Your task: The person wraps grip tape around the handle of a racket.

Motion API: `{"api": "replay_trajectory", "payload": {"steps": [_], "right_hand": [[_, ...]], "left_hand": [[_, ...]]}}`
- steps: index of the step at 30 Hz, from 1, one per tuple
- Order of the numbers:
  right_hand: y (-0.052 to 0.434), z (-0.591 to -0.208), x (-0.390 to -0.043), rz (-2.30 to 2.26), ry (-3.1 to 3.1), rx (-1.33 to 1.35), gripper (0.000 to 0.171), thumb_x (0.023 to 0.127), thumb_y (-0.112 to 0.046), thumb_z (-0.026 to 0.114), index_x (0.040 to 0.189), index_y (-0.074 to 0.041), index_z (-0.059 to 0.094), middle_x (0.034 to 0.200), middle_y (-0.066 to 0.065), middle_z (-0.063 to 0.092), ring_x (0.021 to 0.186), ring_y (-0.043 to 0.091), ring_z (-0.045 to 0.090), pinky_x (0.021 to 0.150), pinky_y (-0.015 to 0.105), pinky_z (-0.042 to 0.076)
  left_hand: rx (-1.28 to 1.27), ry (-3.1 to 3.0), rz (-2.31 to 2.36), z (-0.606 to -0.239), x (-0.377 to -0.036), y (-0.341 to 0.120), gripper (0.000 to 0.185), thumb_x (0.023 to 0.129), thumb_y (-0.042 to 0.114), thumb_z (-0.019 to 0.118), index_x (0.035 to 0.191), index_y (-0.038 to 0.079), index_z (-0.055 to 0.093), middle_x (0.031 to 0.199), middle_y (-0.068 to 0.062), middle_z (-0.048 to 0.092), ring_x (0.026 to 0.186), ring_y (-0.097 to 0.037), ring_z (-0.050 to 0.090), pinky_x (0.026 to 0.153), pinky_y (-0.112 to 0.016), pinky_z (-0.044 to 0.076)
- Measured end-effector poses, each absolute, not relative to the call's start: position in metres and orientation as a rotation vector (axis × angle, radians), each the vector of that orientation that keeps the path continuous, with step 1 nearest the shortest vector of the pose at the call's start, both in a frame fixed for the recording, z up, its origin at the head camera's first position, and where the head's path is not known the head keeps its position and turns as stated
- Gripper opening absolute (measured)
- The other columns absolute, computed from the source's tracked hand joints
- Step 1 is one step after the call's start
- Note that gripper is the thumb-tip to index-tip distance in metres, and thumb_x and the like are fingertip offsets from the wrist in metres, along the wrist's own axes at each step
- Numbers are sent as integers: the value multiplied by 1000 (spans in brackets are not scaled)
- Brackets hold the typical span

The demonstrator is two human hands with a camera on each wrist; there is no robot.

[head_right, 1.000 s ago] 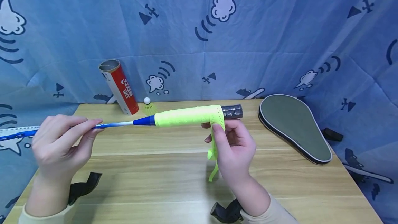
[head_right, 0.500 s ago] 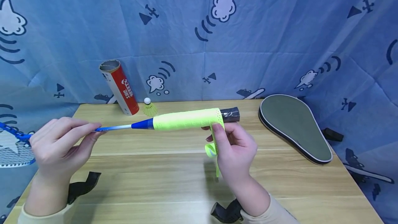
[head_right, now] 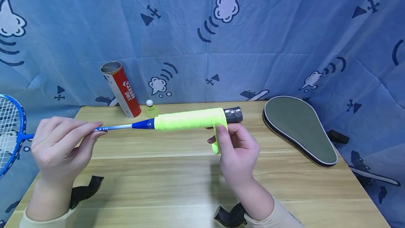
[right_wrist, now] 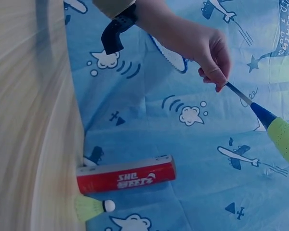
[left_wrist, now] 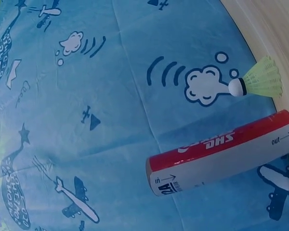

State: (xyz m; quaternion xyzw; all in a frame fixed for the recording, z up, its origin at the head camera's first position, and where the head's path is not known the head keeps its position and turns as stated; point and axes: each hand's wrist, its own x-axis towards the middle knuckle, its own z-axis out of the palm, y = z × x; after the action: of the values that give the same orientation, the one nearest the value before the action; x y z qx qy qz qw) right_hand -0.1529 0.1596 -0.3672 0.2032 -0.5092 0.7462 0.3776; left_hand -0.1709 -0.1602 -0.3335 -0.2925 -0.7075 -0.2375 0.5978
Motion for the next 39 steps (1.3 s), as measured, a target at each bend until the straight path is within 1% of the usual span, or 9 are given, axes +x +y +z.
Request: {"api": "replay_trajectory", "payload": {"steps": [3, 6, 8, 11, 18, 22, 26, 34, 39], "right_hand": [[159, -368, -153, 1903, -1312, 519, 13, 95, 12, 63, 84, 19, 60, 81, 11, 73, 56, 17, 70, 54, 26, 58], [159, -369, -154, 1908, -1291, 540, 11, 94, 13, 62, 87, 21, 59, 84, 12, 71, 57, 17, 69, 54, 26, 58], [158, -369, -154, 1911, -1262, 560, 9, 93, 15, 60, 88, 22, 58, 88, 14, 71, 58, 18, 69, 55, 26, 58], [158, -370, -155, 1915, -1216, 594, 8, 93, 16, 58, 89, 24, 57, 92, 16, 69, 60, 18, 68, 57, 27, 59], [158, -372, -156, 1919, -1198, 614, 17, 96, 11, 61, 83, 22, 57, 87, 17, 69, 62, 20, 67, 58, 28, 58], [159, -372, -157, 1949, -1186, 678, 16, 98, 13, 54, 85, 23, 56, 91, 20, 73, 71, 25, 73, 58, 29, 58], [158, -372, -156, 1970, -1178, 738, 15, 98, 15, 50, 87, 23, 56, 92, 22, 74, 77, 28, 74, 58, 29, 57], [157, -372, -157, 1963, -1126, 661, 13, 93, 16, 57, 83, 23, 60, 84, 16, 69, 61, 22, 68, 59, 28, 60], [158, -372, -158, 1988, -1091, 655, 11, 91, 19, 58, 81, 23, 59, 82, 18, 69, 60, 23, 67, 59, 30, 60]], "left_hand": [[-688, -1704, -547, -334, -169, -163, 43, 99, 38, 71, 79, 1, 80, 67, -13, 70, 55, -32, 54, 59, -39, 35], [-740, -1759, -541, -333, -167, -167, 44, 100, 38, 69, 79, 0, 80, 67, -11, 69, 50, -27, 52, 50, -34, 38], [-776, -1772, -534, -333, -168, -168, 43, 100, 36, 67, 79, 1, 79, 66, -10, 68, 47, -23, 50, 44, -31, 38], [-803, -1769, -531, -334, -168, -170, 40, 100, 33, 67, 78, 1, 78, 65, -9, 67, 45, -21, 48, 41, -28, 35], [-800, -1748, -558, -337, -168, -172, 43, 101, 33, 69, 76, 0, 77, 65, -10, 68, 45, -23, 52, 42, -28, 38], [-777, -1751, -549, -338, -167, -172, 45, 100, 37, 70, 77, -1, 78, 67, -11, 70, 47, -26, 57, 44, -30, 40], [-742, -1755, -563, -337, -165, -172, 47, 98, 40, 71, 79, -2, 79, 71, -13, 73, 49, -28, 59, 46, -31, 41], [-701, -1720, -625, -335, -165, -168, 47, 97, 41, 73, 79, -2, 80, 71, -14, 73, 52, -29, 57, 51, -29, 39], [-702, -1700, -633, -335, -166, -166, 45, 97, 38, 74, 76, -1, 79, 69, -13, 70, 53, -29, 53, 51, -31, 37]]}}
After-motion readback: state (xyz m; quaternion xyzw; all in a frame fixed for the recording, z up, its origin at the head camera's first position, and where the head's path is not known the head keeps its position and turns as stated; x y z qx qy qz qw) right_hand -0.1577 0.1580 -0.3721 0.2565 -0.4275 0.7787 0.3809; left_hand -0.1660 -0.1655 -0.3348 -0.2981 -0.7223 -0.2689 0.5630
